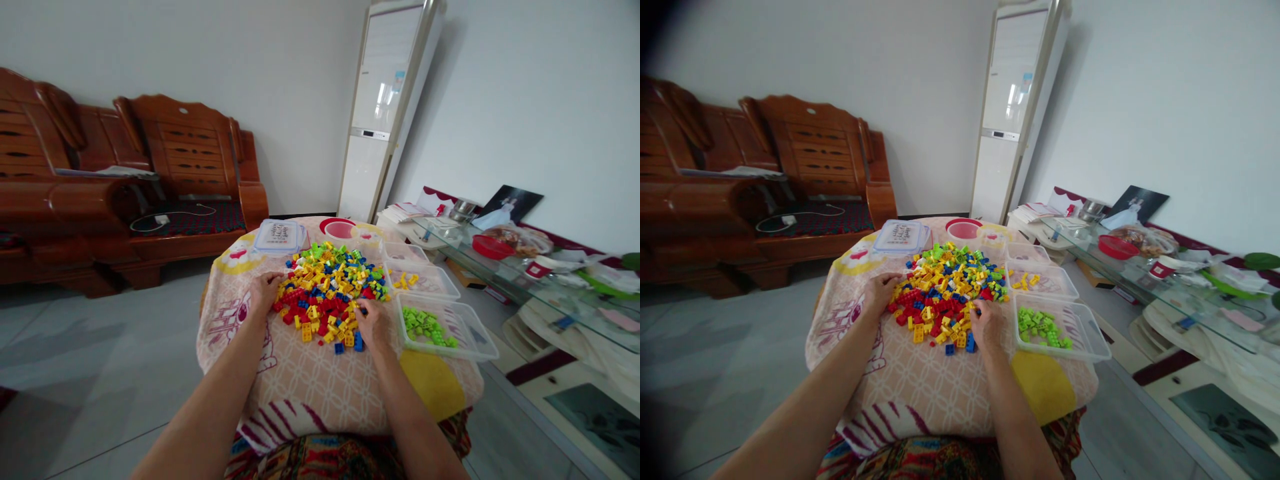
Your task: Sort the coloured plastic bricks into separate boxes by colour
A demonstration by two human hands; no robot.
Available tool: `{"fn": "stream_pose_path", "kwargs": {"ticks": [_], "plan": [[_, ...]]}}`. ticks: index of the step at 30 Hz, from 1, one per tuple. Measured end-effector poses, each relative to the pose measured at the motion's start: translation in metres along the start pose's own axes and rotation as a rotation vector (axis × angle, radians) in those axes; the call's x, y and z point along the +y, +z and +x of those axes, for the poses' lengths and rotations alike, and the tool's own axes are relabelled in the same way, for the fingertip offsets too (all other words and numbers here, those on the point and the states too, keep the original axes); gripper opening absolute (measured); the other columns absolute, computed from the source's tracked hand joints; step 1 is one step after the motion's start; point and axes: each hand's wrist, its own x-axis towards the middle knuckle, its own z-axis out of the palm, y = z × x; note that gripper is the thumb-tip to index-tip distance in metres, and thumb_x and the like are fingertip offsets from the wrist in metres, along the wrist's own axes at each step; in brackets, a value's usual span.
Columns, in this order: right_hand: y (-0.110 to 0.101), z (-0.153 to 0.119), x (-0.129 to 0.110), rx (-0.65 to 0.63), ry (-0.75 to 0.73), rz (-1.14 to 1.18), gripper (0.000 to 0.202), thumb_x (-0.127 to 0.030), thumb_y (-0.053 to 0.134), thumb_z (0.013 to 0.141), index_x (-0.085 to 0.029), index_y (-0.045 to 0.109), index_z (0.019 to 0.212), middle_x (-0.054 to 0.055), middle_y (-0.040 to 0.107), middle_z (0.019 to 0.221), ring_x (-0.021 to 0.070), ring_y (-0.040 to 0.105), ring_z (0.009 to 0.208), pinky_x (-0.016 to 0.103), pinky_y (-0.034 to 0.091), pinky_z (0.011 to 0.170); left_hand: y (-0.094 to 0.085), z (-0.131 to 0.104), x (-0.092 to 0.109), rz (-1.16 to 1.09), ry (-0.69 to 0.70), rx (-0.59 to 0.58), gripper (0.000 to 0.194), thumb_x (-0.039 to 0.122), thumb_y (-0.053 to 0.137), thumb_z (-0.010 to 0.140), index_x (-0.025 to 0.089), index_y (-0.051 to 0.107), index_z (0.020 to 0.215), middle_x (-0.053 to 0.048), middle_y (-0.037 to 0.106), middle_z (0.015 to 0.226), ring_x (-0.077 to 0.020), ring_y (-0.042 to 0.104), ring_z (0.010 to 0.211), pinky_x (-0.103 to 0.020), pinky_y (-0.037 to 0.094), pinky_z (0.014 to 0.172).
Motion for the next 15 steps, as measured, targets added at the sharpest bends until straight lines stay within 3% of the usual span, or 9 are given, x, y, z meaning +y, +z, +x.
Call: {"fn": "stream_pose_path", "kwargs": {"ticks": [8, 15], "plan": [[-0.008, 0.001, 0.001, 0.17, -0.022, 0.065, 0.018, -0.02, 0.052, 0.087, -0.02, 0.068, 0.095, 0.007, 0.068, 0.091, 0.019, 0.06, 0.085, 0.029, 0.046, 0.078, -0.001, 0.0, 0.002, 0.019, -0.001, 0.012, 0.032, 0.03, 0.054, 0.078, 0.019, 0.077, 0.097, -0.005, 0.076, 0.099, -0.0213, 0.067, 0.089, -0.028, 0.05, 0.083], [-0.026, 0.06, 0.017, 0.583, 0.201, 0.12, 0.02, -0.016, 0.047, 0.08, -0.017, 0.064, 0.091, 0.007, 0.064, 0.084, 0.0205, 0.057, 0.079, 0.033, 0.047, 0.077, 0.0, 0.0, 0.0, -0.019, -0.016, -0.013, 0.033, 0.032, 0.054, 0.078, 0.018, 0.077, 0.098, -0.007, 0.076, 0.099, -0.0208, 0.067, 0.088, -0.028, 0.05, 0.082]]}}
